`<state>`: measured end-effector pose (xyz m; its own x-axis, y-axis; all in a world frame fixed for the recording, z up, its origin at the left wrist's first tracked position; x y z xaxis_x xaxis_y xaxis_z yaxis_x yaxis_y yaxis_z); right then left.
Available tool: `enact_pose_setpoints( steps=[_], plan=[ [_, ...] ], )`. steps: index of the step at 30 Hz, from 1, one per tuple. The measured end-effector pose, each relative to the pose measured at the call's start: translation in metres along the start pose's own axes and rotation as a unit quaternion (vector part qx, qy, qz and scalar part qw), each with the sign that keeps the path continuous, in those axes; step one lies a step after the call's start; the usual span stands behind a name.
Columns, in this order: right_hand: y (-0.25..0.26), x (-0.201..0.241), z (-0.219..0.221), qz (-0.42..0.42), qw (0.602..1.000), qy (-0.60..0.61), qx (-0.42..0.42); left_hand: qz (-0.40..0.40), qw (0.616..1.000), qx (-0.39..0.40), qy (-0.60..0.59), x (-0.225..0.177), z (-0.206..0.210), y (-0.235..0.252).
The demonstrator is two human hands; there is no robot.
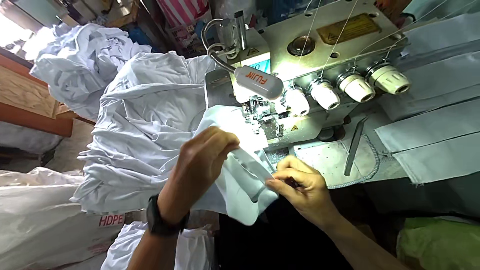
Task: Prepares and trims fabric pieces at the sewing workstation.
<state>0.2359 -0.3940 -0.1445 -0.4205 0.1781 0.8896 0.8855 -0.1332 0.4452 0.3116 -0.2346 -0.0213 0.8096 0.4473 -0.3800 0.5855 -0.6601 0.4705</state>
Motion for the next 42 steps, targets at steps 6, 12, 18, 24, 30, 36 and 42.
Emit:
enact_pose_setpoints(
  steps=[6, 12, 18, 24, 30, 36, 42],
  plan=[
    [0.003, -0.015, 0.004, -0.010, 1.000, 0.008, 0.002, -0.121, 0.960, 0.079, -0.238, 0.073, 0.050, 0.017],
    [-0.001, -0.021, 0.001, 0.097, 0.990, 0.095, -0.032, -0.119, 0.965, 0.043, -0.231, 0.071, 0.049, 0.015],
    [-0.002, -0.027, 0.003, 0.142, 0.983, 0.105, -0.052, -0.144, 0.977, 0.023, -0.155, 0.073, 0.049, 0.016],
    [-0.003, -0.032, 0.007, 0.190, 0.969, 0.125, -0.095, -0.188, 0.976, 0.037, -0.100, 0.071, 0.050, 0.018],
    [0.003, 0.012, 0.007, 0.013, 0.999, 0.017, 0.038, -0.226, 0.973, 0.013, -0.053, 0.054, 0.053, 0.017],
    [0.038, 0.012, 0.009, 0.037, 0.999, 0.003, 0.018, -0.211, 0.976, -0.044, -0.029, 0.056, 0.053, 0.035],
    [0.038, 0.013, 0.009, 0.051, 0.999, 0.002, 0.011, -0.234, 0.971, -0.027, -0.035, 0.057, 0.053, 0.036]
  ],
)
Point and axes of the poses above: each hand's wrist, its own y-axis towards the middle knuckle, its own z-axis out of the palm, x = y × z, the point moved 8 cm from there along y, towards the middle knuckle, and after that the axes turned 1 degree about -z, right-handed, at the moved point
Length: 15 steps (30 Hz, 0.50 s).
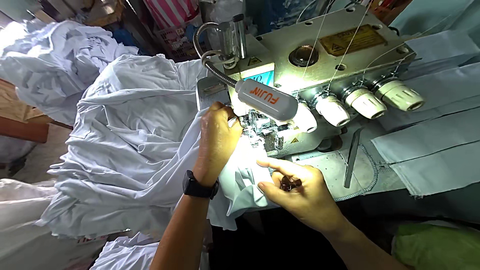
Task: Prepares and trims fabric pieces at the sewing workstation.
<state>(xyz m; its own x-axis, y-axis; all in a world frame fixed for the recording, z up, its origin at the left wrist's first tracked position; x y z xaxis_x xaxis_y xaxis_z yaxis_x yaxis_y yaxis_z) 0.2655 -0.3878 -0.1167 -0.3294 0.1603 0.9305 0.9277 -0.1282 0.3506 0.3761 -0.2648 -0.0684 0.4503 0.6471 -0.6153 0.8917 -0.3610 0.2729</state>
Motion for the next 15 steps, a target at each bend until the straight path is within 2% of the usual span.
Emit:
enact_pose_setpoints(
  steps=[5, 8, 12, 13, 15],
  plan=[
    [-0.003, 0.003, 0.003, 0.012, 1.000, -0.006, -0.001, -0.007, 0.999, 0.027, -0.023, 0.005, 0.000, 0.003],
    [0.002, 0.000, 0.001, 0.036, 0.999, 0.019, -0.034, -0.005, 0.999, 0.038, -0.009, 0.004, 0.000, 0.016],
    [0.013, -0.008, -0.002, 0.061, 0.995, -0.005, -0.080, -0.001, 1.000, 0.025, -0.016, 0.016, -0.001, 0.047],
    [0.016, -0.010, -0.002, 0.069, 0.994, -0.010, -0.079, 0.007, 0.999, 0.026, -0.034, 0.021, -0.005, 0.047],
    [0.019, -0.012, -0.002, 0.071, 0.995, -0.013, -0.075, 0.074, 0.996, 0.041, -0.025, 0.017, -0.024, 0.031]
  ],
)
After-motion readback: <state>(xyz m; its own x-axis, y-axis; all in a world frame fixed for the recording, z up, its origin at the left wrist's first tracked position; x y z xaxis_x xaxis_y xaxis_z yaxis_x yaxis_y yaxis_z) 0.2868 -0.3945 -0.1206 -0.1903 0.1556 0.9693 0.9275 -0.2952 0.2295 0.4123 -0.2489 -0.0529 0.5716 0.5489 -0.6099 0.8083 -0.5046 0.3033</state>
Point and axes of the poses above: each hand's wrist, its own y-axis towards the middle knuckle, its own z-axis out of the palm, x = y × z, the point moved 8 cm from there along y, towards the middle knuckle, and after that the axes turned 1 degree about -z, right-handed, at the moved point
